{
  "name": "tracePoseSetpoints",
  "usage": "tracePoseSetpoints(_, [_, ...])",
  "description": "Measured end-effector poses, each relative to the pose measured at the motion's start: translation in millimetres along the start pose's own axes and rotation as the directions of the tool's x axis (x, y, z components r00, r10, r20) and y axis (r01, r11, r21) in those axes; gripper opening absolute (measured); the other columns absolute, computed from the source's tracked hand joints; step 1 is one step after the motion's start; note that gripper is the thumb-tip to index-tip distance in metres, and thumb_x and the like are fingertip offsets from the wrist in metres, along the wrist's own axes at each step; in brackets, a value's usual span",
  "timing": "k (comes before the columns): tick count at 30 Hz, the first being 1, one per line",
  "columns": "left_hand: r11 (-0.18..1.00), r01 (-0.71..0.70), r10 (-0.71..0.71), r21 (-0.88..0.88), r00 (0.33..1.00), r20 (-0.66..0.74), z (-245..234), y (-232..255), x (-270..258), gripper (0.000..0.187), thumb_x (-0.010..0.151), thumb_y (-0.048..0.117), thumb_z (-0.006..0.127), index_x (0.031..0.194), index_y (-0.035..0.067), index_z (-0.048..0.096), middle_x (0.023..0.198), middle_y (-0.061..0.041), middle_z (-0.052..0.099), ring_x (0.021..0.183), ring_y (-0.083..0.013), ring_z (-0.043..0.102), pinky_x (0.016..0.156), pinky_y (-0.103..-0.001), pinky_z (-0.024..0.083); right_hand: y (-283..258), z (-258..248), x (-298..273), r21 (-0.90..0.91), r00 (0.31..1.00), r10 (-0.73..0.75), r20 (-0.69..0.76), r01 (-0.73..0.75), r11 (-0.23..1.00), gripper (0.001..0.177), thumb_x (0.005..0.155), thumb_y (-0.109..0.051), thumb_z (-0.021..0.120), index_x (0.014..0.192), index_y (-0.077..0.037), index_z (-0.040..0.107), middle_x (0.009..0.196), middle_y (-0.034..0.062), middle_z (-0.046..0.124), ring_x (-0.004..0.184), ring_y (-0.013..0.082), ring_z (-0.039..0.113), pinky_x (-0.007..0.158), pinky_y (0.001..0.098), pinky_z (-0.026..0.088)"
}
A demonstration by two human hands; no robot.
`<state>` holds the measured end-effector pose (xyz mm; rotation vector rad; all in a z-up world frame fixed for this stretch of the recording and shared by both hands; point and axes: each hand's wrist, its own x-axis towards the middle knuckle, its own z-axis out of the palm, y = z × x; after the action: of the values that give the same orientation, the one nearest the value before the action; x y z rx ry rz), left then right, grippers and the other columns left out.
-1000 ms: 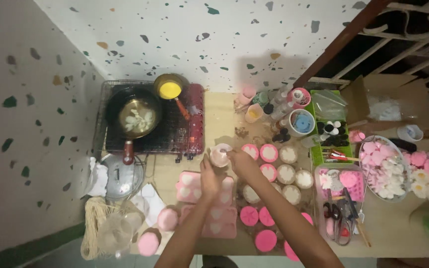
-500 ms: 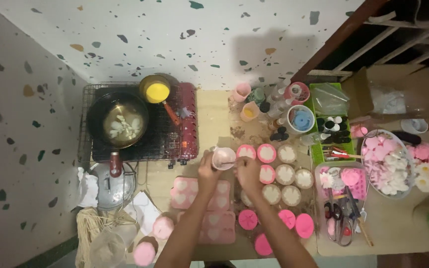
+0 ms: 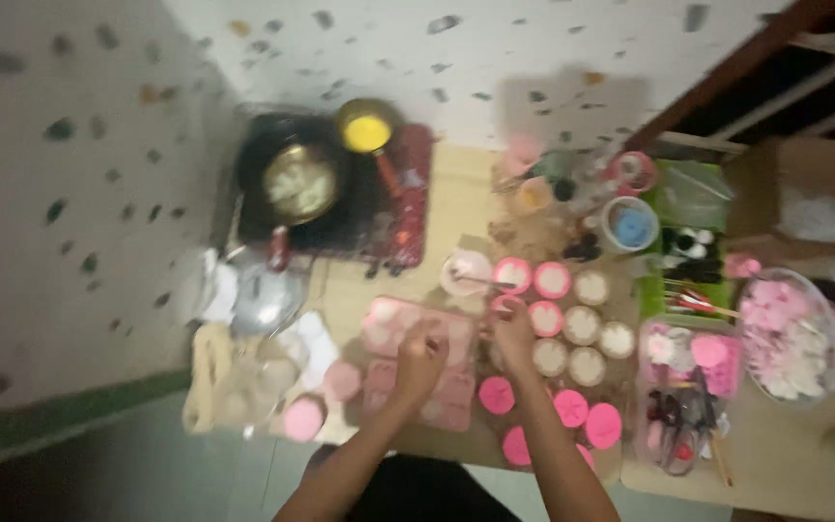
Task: The recorder prepares decorative flower candles by wrapping artificial flower stems, assembling them, and melting wax on a portable stove.
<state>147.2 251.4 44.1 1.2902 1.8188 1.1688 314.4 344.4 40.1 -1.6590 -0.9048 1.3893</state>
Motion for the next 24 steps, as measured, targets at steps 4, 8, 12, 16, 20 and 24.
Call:
tracePoseSetpoints(4, [0.982, 0.154, -0.172, 0.111, 0.969, 0.176, -84.5, 15.7, -83.5, 0.017, 0.086, 0.02, 0.071, 0.087, 0.005, 0.065, 0.078, -0.016, 0.066, 0.07, -0.0319, 0.066, 0.065, -0.045, 0.052, 39.8, 14.9, -30.0, -0.524, 0.992, -0.121, -0.044, 0.08, 0.848, 0.027, 0.105, -0.019, 0.068, 0.093, 0.005, 0.075, 0.083, 0.0228, 0.075, 0.078, 0.0246, 0.068, 0.07, 0.0415, 0.051])
tracePoseSetpoints(8, [0.922, 0.058, -0.078, 0.382, 0.996, 0.036, -140.2, -43.3, -138.0, 0.014, 0.088, 0.022, 0.074, 0.091, 0.01, 0.066, 0.088, -0.014, 0.069, 0.085, -0.0344, 0.067, 0.073, -0.047, 0.051, 77.6, 88.7, -70.9, -0.299, 0.856, -0.342, 0.387, 0.468, 0.832, 0.023, 0.082, -0.012, 0.069, 0.102, -0.003, 0.075, 0.094, 0.0113, 0.077, 0.085, 0.0228, 0.073, 0.077, 0.0344, 0.056])
tracePoseSetpoints(12, [0.684, 0.074, -0.109, 0.726, 0.994, 0.001, -163.9, -75.7, -141.2, 0.067, 0.068, 0.023, 0.078, 0.127, 0.006, 0.053, 0.126, -0.019, 0.054, 0.114, -0.0396, 0.054, 0.089, -0.049, 0.052, 47.5, 147.2, -133.1, -0.388, 0.544, -0.297, 0.785, 0.805, 0.448, 0.066, 0.074, -0.019, 0.083, 0.134, -0.006, 0.06, 0.133, 0.0182, 0.059, 0.123, 0.0374, 0.054, 0.097, 0.0474, 0.048])
tracePoseSetpoints(16, [0.505, 0.132, -0.179, 0.853, 0.983, -0.047, -178.5, -91.1, -137.6, 0.087, 0.071, 0.03, 0.077, 0.15, 0.017, 0.042, 0.144, -0.023, 0.045, 0.122, -0.0413, 0.049, 0.09, -0.051, 0.051, 15.5, 181.0, -164.8, -0.543, 0.542, 0.044, 0.839, 0.834, 0.095, 0.097, 0.062, -0.03, 0.091, 0.145, -0.009, 0.044, 0.146, 0.0141, 0.045, 0.141, 0.0389, 0.031, 0.109, 0.0589, 0.031])
tracePoseSetpoints(20, [0.663, 0.201, -0.256, 0.721, 0.966, -0.035, -188.3, -112.0, -146.9, 0.082, 0.082, 0.032, 0.07, 0.155, 0.015, 0.034, 0.155, -0.021, 0.04, 0.122, -0.0359, 0.052, 0.091, -0.046, 0.054, 62.1, 192.1, -159.5, -0.559, 0.531, -0.196, 0.824, 0.819, -0.133, 0.079, 0.062, -0.022, 0.087, 0.135, -0.014, 0.056, 0.144, 0.0107, 0.051, 0.144, 0.0365, 0.035, 0.103, 0.0573, 0.035])
tracePoseSetpoints(24, [0.692, 0.169, -0.194, 0.702, 0.98, -0.045, -179.7, -139.0, -152.7, 0.093, 0.082, 0.042, 0.072, 0.157, 0.017, 0.025, 0.157, -0.026, 0.03, 0.132, -0.0417, 0.041, 0.102, -0.055, 0.045, 58.4, 193.2, -169.1, -0.603, 0.563, -0.282, 0.777, 0.794, -0.077, 0.078, 0.062, -0.028, 0.088, 0.132, -0.012, 0.057, 0.141, 0.0143, 0.051, 0.136, 0.0377, 0.037, 0.099, 0.0655, 0.033])
